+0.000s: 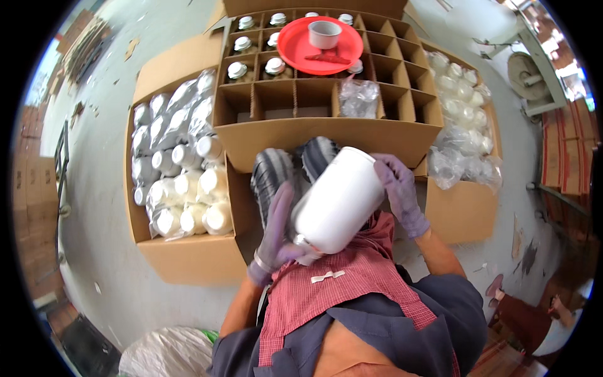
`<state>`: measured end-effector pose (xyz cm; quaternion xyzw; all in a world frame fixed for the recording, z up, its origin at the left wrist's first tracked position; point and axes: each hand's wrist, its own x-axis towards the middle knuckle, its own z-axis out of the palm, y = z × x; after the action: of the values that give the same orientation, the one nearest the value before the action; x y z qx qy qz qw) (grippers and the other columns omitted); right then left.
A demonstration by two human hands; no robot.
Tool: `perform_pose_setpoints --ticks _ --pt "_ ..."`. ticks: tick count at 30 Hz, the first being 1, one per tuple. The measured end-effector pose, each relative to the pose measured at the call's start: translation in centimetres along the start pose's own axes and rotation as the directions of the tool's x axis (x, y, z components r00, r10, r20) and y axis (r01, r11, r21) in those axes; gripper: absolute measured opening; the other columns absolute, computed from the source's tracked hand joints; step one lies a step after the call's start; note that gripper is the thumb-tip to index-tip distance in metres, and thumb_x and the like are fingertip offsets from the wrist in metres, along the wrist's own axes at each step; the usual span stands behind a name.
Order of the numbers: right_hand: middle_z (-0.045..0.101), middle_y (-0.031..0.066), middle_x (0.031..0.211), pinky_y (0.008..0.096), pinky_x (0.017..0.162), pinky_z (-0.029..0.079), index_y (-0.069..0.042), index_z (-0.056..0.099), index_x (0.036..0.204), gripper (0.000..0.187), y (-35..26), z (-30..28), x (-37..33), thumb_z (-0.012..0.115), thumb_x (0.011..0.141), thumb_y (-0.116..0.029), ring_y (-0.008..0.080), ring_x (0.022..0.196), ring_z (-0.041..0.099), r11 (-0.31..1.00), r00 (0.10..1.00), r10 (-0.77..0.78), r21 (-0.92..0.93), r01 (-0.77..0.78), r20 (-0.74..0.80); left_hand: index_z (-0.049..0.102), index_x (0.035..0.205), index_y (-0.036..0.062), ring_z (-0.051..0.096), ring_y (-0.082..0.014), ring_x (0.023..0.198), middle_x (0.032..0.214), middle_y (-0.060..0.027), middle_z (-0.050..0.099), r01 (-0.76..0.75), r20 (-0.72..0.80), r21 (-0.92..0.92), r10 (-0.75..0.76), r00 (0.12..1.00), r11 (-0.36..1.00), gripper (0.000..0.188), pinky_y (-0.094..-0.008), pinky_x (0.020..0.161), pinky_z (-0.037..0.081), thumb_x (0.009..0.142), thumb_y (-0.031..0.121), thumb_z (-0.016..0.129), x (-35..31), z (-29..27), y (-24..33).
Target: The person places foam inserts into the openings of large white plastic bottles, removes the plastic wrap from the bottles, and then places the assembled bottles into a cardboard shipping box.
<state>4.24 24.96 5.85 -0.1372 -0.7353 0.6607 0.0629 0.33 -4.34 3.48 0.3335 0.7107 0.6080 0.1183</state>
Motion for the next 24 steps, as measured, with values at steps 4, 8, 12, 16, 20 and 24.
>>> perform_pose_setpoints --ticks 4,8,12,16,20,24 --pt "0.061 0.0075 0.111 0.0273 0.093 0.044 0.005 0.054 0.125 0.044 0.1 -0.6 0.2 0.044 0.101 -0.031 0.0141 0.101 0.056 0.997 0.994 0.044 0.074 -0.037 -0.1 0.03 0.142 -0.0014 0.038 -0.047 0.13 0.143 -0.0328 0.03 -0.29 -0.053 0.355 0.329 0.943 0.889 0.112 -0.053 0.105 0.036 0.063 0.061 0.08 -0.6 1.5 1.2" --pt "0.061 0.0085 0.111 0.0305 0.089 0.044 0.003 0.056 0.123 0.044 -2.1 -0.2 0.3 0.047 0.1 -0.033 0.0164 0.099 0.055 1.0 0.999 0.03 -0.003 -0.03 -0.036 0.037 0.135 -0.0029 0.051 -0.0401 0.121 0.131 -0.0276 0.046 -0.081 -0.165 0.369 0.151 0.975 0.926 0.088 -0.0457 0.099 0.045 0.074 0.047 0.077 -0.6 -0.1 0.5" --pt "0.062 0.009 0.1 0.0326 0.081 0.046 0.0 0.06 0.119 0.035 -6.3 1.7 0.2 0.061 0.093 -0.023 0.0202 0.086 0.057 0.877 0.892 -0.447 -0.162 0.452 0.066 0.042 0.135 0.0001 0.053 -0.031 0.117 0.131 -0.0173 0.052 0.395 -0.022 -0.7 -0.571 0.821 0.595 0.07 -0.0424 0.1 0.044 0.088 0.049 0.058 1.2 0.4 0.7" --pt "0.061 0.0098 0.098 0.0374 0.082 0.05 -0.003 0.066 0.112 0.046 -11.8 2.2 2.4 0.074 0.082 -0.037 0.0265 0.09 0.059 0.466 0.392 -0.701 -0.033 0.884 0.596 0.042 0.136 0.003 0.053 -0.03 0.117 0.131 -0.0167 0.052 0.426 0.335 -0.897 -0.448 0.829 0.116 0.068 -0.0438 0.099 0.045 0.09 0.051 0.054 -0.7 0.4 -0.9" --pt "0.061 0.009 0.11 0.0472 0.098 0.044 -0.007 0.065 0.117 0.034 -14.8 3.8 3.2 0.069 0.087 -0.024 0.0276 0.104 0.059 0.401 0.088 -0.706 0.294 0.868 0.703 0.042 0.138 0.0059 0.054 -0.0291 0.118 0.132 -0.0161 0.053 0.46 0.484 -0.874 -0.38 0.788 -0.159 0.066 -0.0453 0.097 0.046 0.092 0.052 0.049 -3.2 1.8 -3.5" --pt "0.056 0.0192 0.129 0.0435 0.108 0.035 -0.003 0.054 0.13 0.047 -13.1 2.4 6.7 0.066 0.089 -0.024 0.029 0.128 0.047 0.602 0.273 -0.521 0.121 0.79 0.809 0.041 0.14 0.0088 0.054 -0.0281 0.118 0.132 -0.0155 0.053 0.305 0.361 -0.933 -0.468 0.807 -0.193 0.064 -0.0467 0.095 0.048 0.093 0.053 0.045 -4.0 -0.3 -6.2"
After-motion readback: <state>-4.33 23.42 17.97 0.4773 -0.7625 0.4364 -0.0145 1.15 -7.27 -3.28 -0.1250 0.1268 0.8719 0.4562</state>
